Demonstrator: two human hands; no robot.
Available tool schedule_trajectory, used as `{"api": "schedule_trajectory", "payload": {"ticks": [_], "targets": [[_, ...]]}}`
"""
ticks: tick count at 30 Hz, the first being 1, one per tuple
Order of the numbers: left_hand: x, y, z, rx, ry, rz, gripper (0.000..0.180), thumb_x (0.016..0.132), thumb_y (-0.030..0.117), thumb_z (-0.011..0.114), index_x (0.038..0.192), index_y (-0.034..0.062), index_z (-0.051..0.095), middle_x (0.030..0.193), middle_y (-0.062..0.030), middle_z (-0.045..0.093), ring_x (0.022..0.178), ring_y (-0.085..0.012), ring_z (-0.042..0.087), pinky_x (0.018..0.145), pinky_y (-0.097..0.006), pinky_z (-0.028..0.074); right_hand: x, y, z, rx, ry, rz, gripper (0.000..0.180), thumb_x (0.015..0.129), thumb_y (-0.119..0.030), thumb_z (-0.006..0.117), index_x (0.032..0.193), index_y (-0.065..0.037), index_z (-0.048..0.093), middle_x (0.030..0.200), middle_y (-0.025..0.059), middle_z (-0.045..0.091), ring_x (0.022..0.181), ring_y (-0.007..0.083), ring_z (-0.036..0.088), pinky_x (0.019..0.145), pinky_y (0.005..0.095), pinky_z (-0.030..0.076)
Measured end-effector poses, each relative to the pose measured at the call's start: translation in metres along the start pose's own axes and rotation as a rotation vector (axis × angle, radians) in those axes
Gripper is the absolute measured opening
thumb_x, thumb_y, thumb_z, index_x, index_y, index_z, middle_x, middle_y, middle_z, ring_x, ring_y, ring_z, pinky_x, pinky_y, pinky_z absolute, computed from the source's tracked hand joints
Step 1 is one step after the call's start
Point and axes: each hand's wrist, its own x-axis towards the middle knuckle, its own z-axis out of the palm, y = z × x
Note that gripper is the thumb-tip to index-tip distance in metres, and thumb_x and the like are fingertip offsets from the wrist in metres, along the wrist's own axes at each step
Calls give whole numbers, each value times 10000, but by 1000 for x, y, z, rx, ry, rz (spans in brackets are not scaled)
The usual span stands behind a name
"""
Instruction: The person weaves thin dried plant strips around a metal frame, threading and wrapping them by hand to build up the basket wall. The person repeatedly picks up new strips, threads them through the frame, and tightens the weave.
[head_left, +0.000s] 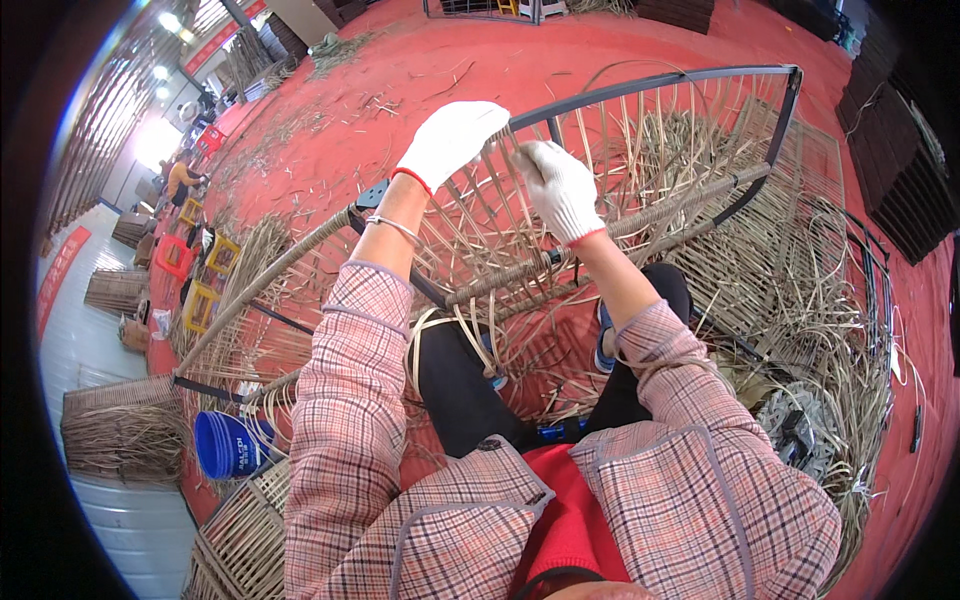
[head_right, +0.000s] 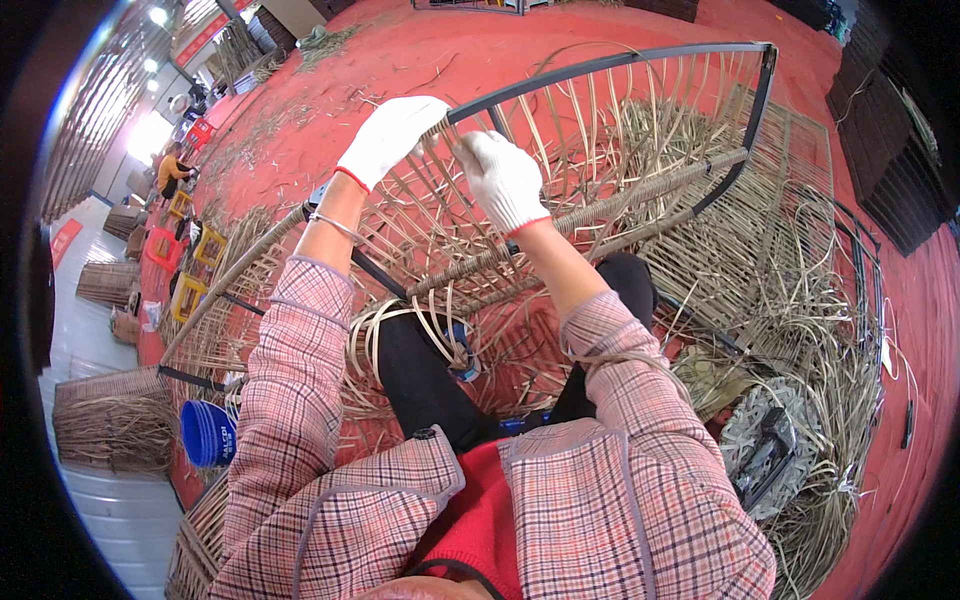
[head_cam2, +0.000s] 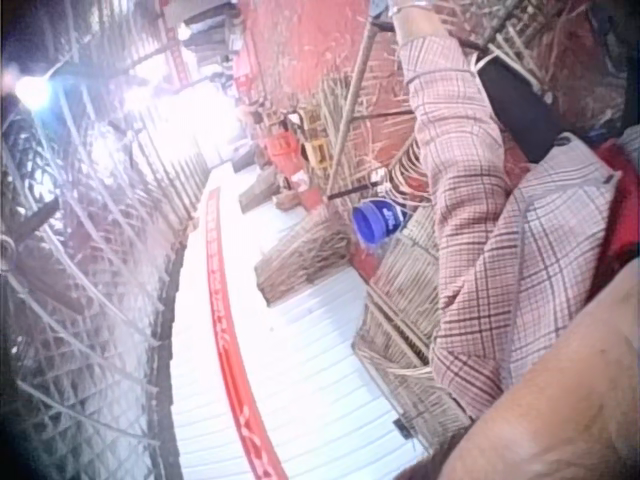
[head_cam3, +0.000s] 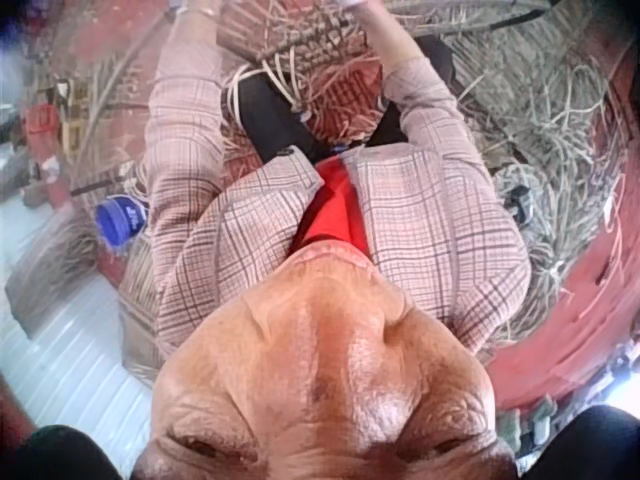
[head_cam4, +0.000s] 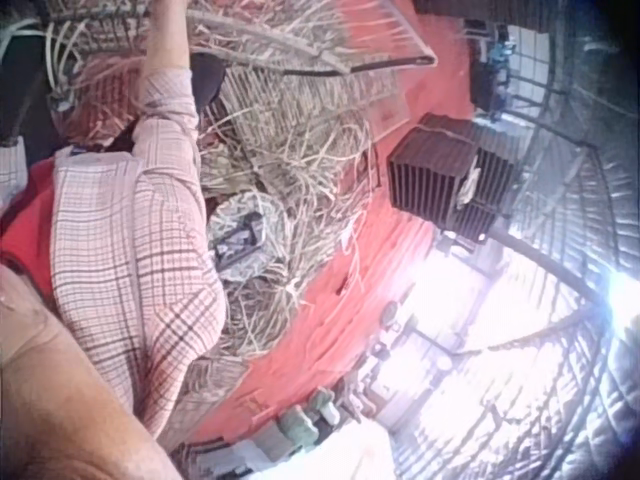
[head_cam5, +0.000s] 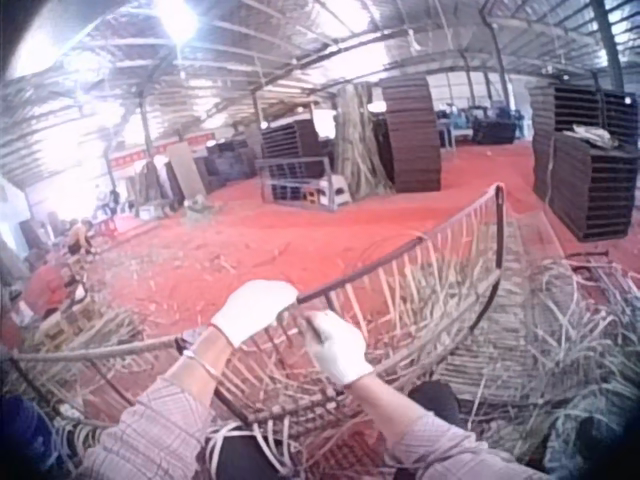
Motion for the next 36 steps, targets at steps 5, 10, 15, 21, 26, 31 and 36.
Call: {"api": "schedule_trajectory", "payload": {"ticks": [5,10,15,21,26,31,36], "targets": [[-13,3,10,428,269,388,264,967,385,614,1112,187,714,949,-73,728,790,-272,694,731,-395,561,-20,-16,-44,53,-159,-21,135,931,-203,713,1013,-97,725,918,117,678,865,331,688,757,401,541],[-23,14,29,670,393,201,314,896,384,699,1178,247,687,1024,-42,708,901,-295,720,787,-398,580,-3,-39,-71,8,-86,-322,103,897,-197,752,957,-113,746,1368,115,632,1238,341,585,1015,433,496],[-21,15,40,688,590,320,195,843,318,711,1014,228,695,865,-22,676,763,-277,706,674,-407,565,28,-32,-47,1344,-189,23,330,1069,-379,592,1018,-54,607,1223,122,651,1128,185,584,999,319,463],[-16,13,37,715,495,194,198,843,310,685,1016,213,694,824,-20,671,747,-267,692,650,-390,546,4,-13,-32,1258,-65,277,316,1105,-332,526,933,-72,576,829,23,579,710,117,504,673,287,434],[-19,15,37,594,491,185,216,853,279,699,1058,211,688,876,-14,714,792,-242,714,697,-372,559,-10,-4,-12,1048,-46,274,269,1105,-279,518,984,-51,598,863,19,610,806,113,560,780,288,476],[-24,13,34,502,500,279,247,872,248,706,1113,206,672,926,-16,740,829,-225,727,738,-361,567,2,6,16,1015,-14,260,243,1106,-232,501,1035,-23,605,941,31,625,895,128,586,878,322,496],[-25,9,35,529,478,241,275,868,275,728,1122,204,652,930,-26,746,826,-234,738,722,-374,572,-9,3,27,1014,15,292,243,1103,-233,504,1058,-23,616,929,18,623,896,118,575,872,313,485]]}}
